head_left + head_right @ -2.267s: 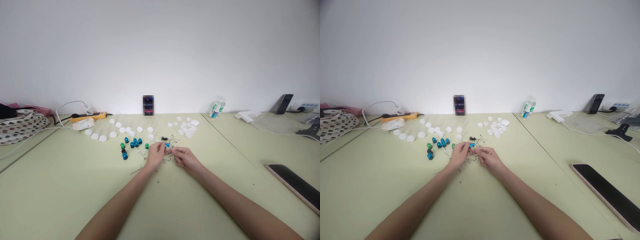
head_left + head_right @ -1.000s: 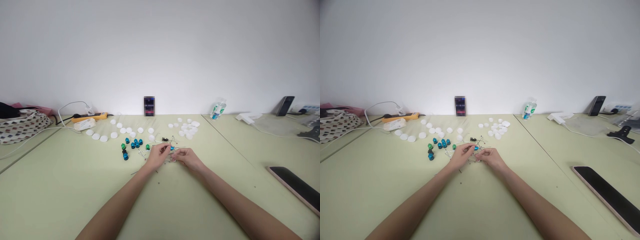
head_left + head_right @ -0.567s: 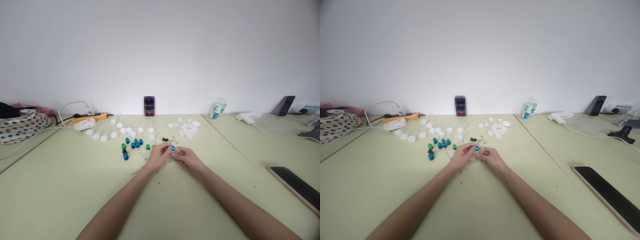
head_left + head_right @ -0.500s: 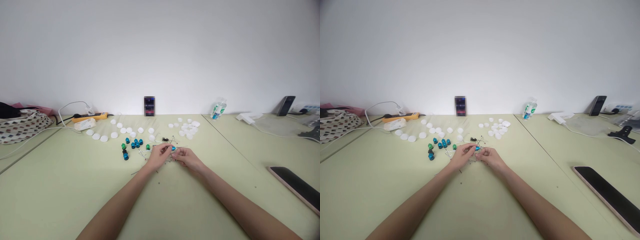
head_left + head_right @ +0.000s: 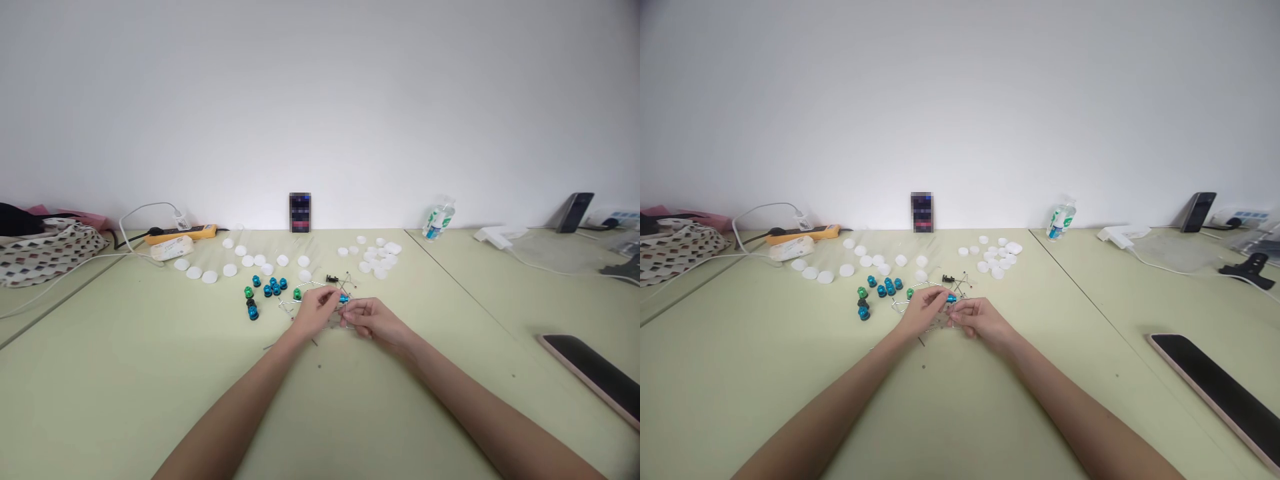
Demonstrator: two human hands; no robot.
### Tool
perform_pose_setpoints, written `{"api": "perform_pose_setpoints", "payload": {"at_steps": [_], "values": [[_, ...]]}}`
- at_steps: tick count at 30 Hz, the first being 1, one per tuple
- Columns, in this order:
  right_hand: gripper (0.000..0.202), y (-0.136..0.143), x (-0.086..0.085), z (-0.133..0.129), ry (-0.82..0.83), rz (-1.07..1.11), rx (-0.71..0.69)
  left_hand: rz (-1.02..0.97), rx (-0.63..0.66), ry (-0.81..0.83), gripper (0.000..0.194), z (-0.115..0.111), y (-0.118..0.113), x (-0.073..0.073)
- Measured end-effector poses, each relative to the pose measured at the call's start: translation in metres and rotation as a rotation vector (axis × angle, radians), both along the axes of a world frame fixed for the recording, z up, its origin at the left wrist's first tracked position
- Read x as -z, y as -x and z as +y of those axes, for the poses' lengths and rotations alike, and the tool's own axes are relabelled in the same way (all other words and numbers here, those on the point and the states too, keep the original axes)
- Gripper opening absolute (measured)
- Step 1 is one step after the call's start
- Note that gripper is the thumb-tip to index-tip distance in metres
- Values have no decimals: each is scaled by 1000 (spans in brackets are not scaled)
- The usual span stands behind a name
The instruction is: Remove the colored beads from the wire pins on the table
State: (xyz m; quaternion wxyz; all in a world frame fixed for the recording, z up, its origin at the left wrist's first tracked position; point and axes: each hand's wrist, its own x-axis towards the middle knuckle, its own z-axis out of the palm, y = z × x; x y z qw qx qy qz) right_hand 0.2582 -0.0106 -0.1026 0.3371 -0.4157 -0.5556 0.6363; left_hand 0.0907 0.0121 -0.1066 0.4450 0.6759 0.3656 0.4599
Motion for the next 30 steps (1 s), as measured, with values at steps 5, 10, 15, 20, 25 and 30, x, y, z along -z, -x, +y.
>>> {"api": "perform_pose_setpoints", "payload": {"at_steps": [5,10,15,20,25,30], "values": [[34,0,1,1,63,12,64,-5,21,-18,25,-2,-2,-3],[35,1,2,1,58,41,58,-20,36,-7,25,-3,-3,-3],[36,1,4,1,82,43,52,-13,27,2,24,-2,-3,-1],[33,3,4,0,107,118,30,-41,29,3,23,0,-2,2],[30,2,2,-1,53,19,55,18,2,-35,24,2,-1,5],[37,2,-1,-1,28,-73,127,27,-6,-42,25,3,-2,6]]}}
